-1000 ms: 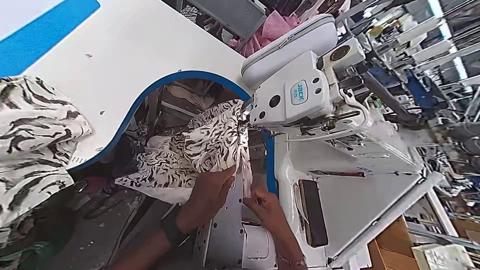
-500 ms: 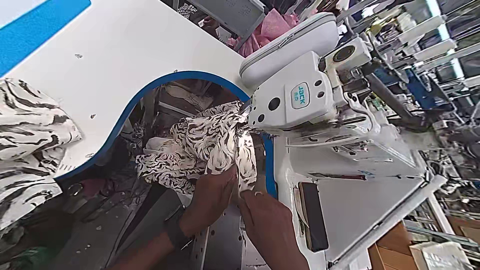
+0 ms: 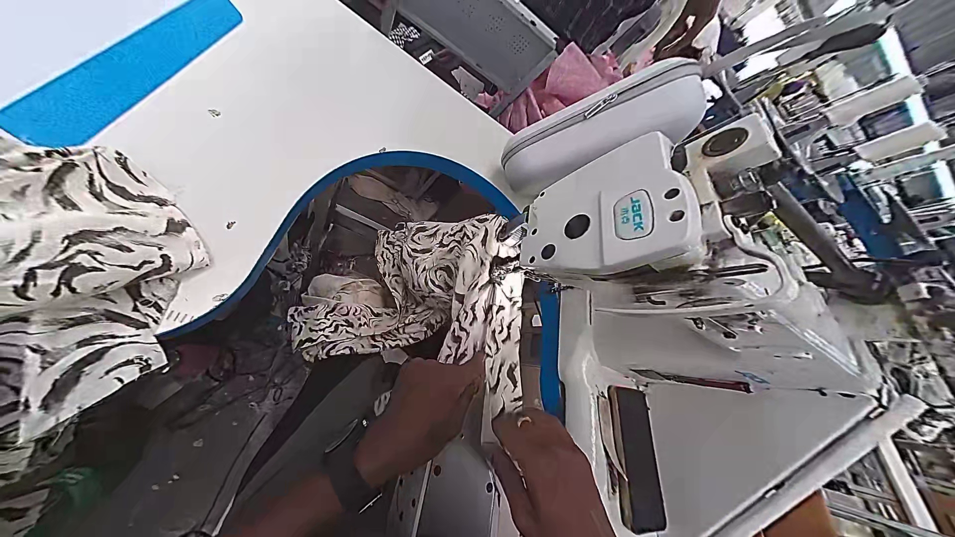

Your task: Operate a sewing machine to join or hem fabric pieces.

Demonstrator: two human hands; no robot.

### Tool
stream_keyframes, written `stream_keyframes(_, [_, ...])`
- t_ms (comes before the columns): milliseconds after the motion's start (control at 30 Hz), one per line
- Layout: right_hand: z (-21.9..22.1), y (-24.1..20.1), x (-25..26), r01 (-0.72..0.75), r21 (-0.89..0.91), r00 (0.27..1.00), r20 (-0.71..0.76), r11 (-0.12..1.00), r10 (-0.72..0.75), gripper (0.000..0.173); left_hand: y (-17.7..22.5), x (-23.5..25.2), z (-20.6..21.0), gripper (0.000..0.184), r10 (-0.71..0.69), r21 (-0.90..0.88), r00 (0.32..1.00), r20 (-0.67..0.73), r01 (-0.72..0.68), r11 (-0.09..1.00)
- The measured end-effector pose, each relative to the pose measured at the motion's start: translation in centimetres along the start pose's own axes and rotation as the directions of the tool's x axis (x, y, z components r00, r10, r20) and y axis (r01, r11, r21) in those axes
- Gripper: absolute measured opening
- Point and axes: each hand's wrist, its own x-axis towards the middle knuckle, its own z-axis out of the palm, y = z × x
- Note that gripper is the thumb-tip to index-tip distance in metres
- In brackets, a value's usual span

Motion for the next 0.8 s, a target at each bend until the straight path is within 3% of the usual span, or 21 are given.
stream_keyframes(133, [0.7,0.4,0.4,-0.058,-0.034,0.998,0.020,0.998,0.059,0.021,0.0,0.4,0.2,0.035,0.009,0.039,1.000,-0.018,-0.008,0.999])
stream_keyframes(300, [0.6,1.5,-0.2,0.054,0.120,0.995,-0.089,0.991,-0.044,0.024,-0.3,0.4,0.8,0.030,0.014,-0.020,1.000,-0.018,-0.014,1.000])
stream_keyframes(433, [0.5,0.9,0.2,0.013,0.078,0.984,0.174,0.997,-0.026,0.016,-0.4,0.7,1.0,0.036,0.032,0.020,0.995,-0.099,-0.030,0.999])
stream_keyframes(500, [0.3,0.7,0.1,0.058,0.082,0.997,0.054,0.995,-0.062,0.024,-0.2,0.5,1.0,0.034,0.031,0.035,0.995,-0.091,-0.028,0.999])
stream_keyframes(600, [0.6,0.0,0.7,0.024,0.096,0.978,-0.207,0.995,-0.004,0.028,0.1,0.2,1.0,0.023,0.056,0.074,0.995,-0.079,-0.050,0.996])
stream_keyframes(700, [1.5,-0.4,0.9,-0.063,0.189,0.946,-0.301,0.980,0.119,0.025,0.3,-0.1,0.8,0.016,0.042,0.079,0.997,-0.065,-0.037,0.996])
stream_keyframes(800, [2.1,-0.4,0.6,-0.127,0.384,0.906,-0.330,0.914,0.265,0.025,0.1,-0.8,1.3,0.029,0.076,0.072,0.990,-0.115,-0.068,0.995])
